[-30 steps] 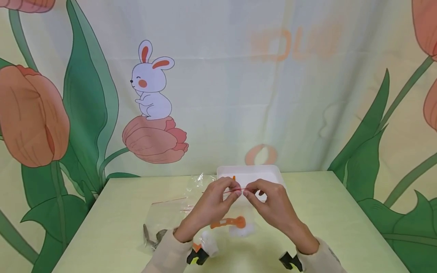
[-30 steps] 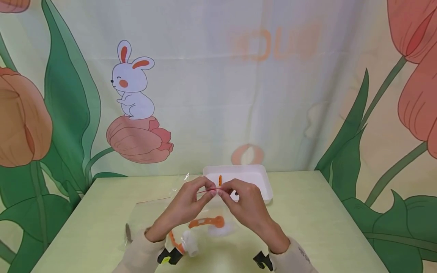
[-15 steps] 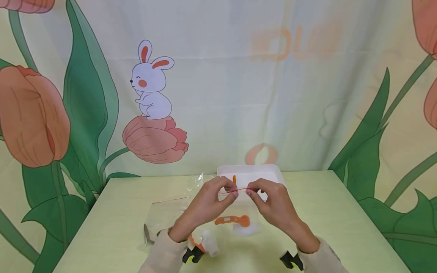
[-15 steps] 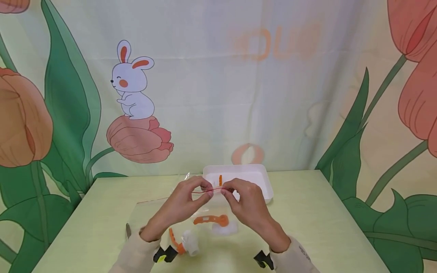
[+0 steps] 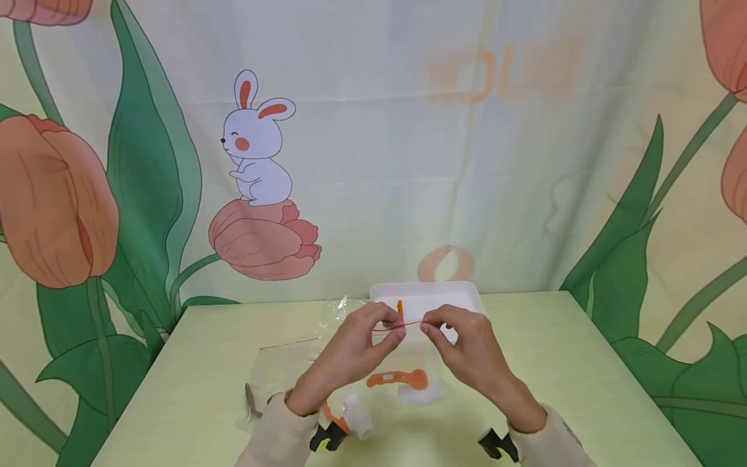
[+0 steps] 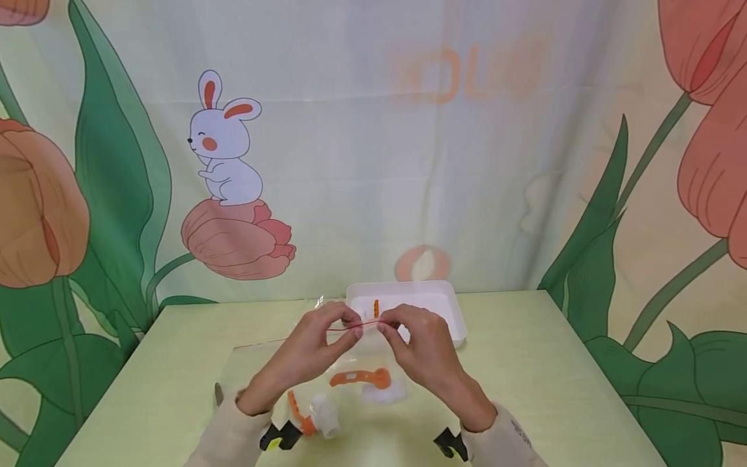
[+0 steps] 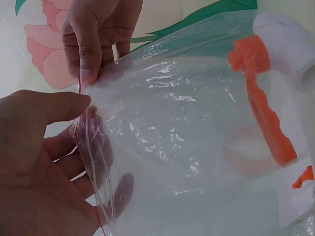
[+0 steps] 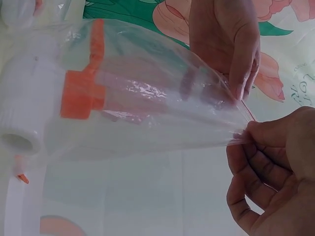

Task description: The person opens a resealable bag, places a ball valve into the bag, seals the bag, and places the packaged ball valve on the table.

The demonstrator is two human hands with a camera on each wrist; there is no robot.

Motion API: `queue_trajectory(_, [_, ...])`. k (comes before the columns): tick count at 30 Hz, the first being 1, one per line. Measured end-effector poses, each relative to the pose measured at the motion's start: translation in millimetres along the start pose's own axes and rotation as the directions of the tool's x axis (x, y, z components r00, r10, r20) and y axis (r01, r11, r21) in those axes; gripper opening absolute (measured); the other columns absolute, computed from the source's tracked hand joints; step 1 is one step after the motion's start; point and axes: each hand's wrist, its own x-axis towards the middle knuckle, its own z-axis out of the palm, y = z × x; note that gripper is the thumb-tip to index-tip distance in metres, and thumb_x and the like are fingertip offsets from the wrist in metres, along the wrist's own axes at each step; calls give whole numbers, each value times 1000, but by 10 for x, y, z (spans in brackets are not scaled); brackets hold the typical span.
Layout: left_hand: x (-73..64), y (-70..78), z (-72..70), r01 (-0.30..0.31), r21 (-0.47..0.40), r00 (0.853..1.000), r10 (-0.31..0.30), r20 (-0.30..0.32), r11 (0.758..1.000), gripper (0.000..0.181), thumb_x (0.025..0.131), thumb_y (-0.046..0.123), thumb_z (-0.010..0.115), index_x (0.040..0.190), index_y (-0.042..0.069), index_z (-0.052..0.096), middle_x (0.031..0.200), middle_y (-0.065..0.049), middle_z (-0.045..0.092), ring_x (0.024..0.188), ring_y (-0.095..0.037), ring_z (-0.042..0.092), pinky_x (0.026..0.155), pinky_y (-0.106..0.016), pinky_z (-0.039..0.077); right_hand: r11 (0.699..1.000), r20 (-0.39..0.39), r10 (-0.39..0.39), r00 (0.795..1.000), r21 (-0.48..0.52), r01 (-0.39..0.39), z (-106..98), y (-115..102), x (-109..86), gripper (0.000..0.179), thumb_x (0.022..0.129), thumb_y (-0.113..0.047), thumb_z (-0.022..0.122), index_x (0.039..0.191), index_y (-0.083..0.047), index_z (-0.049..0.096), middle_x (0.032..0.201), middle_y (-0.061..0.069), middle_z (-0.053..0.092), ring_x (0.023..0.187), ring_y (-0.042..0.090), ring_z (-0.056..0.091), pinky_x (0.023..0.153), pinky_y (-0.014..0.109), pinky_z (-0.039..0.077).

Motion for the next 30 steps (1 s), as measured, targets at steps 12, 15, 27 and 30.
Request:
queue_trajectory(12, [-17,-52,-14,-25,22,1000,25,-6,999,4,91,11,68,96,11,66,91,1,66,93,-14,64,85,-30,53,1000,-2,7,1000,2,-7,-21,16,-19,4,85,-11,75,87,-9,73,79,-6,71,71,5,62,64,23,49])
queue_trajectory(15, [-17,-36,-18,-34,51,999,35,-16,998,4,91,12,68,95,11,67,91,1,66,92,-14,64,84,-30,52,1000,-5,-3,1000,4,3,-19,21,-14,8,82,-6,77,87,-11,73,79,-6,71,71,5,62,64,22,49])
queue_trajectory(27, [-54,-108,-63,-39,85,998,43,-43,996,6,92,18,68,92,12,68,88,5,66,90,-11,62,82,-34,54,1000,-7,4,1000,5,-4,-36,25,-15,6,83,-7,76,87,-10,72,79,-6,70,71,5,62,64,23,49])
queue_trajectory(30, [-63,-129,-56,-74,105,995,80,-53,992,4,92,15,68,89,13,67,85,5,65,86,-10,61,79,-32,53,1000,-5,3,1000,4,-3,-27,33,-24,3,85,-11,75,87,-10,72,79,-6,71,71,6,62,64,23,49])
